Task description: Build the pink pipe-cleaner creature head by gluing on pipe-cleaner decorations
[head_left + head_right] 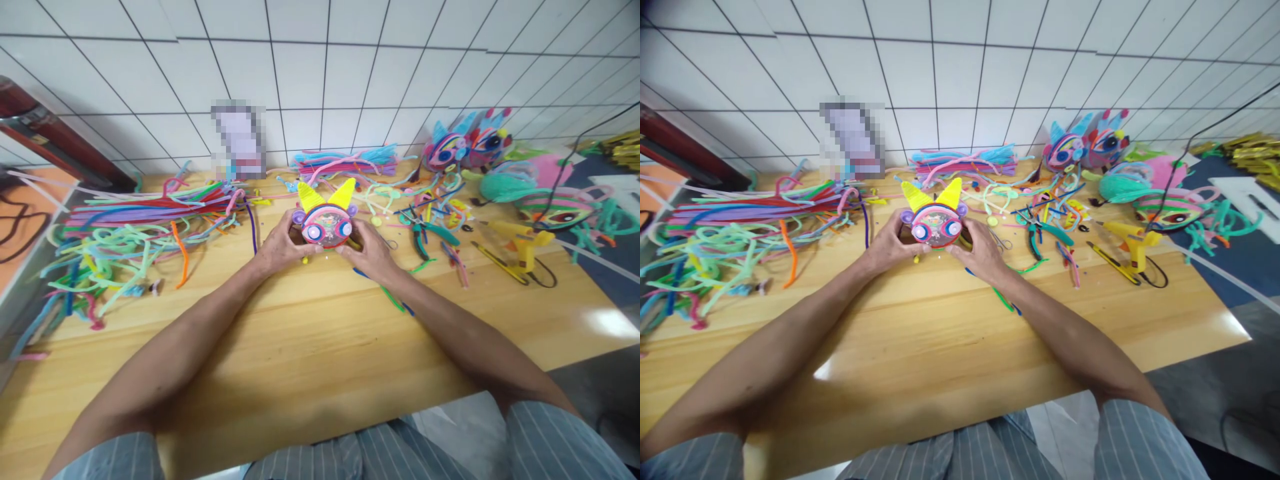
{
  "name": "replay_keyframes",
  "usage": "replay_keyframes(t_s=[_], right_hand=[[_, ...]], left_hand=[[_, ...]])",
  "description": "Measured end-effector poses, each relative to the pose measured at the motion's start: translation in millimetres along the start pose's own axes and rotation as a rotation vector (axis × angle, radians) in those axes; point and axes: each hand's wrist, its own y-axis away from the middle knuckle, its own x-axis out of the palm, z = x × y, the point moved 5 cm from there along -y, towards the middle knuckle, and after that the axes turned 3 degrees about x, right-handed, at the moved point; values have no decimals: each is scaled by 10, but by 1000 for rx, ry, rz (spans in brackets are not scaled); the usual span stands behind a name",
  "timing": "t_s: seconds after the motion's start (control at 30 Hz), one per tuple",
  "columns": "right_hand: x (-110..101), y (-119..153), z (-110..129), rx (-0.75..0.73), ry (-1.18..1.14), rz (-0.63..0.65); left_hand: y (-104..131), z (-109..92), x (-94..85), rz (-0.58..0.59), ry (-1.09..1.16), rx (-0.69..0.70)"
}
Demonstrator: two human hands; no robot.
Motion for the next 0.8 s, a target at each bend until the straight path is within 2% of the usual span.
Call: replay_keyframes(t_s=[0.23, 0.4, 0.5, 0.57, 0.67, 0.73, 0.77, 0.8], right_hand=[[-16, 20, -9, 12, -20, 1], [-38, 81, -41, 23, -51, -16], [-114, 74, -25, 9, 1, -42], [-232, 43, 46, -7, 64, -87], [-457, 27, 330, -109, 207, -166], [-524, 112, 611, -225, 298, -149], [-510, 199, 752, -286, 324, -104], [-465, 317, 880, -341, 334, -37]], left_hand=[[-11, 24, -113, -9, -117, 108], [-6, 42, -131, 32, -133, 144], [-17, -13, -200, -17, -216, 194], [-18, -171, -323, -144, -324, 274], [67, -646, -455, -367, -520, 417], [196, -1056, -335, -386, -618, 510], [283, -1260, -192, -340, -651, 569], [376, -1437, 10, -231, -682, 623]])
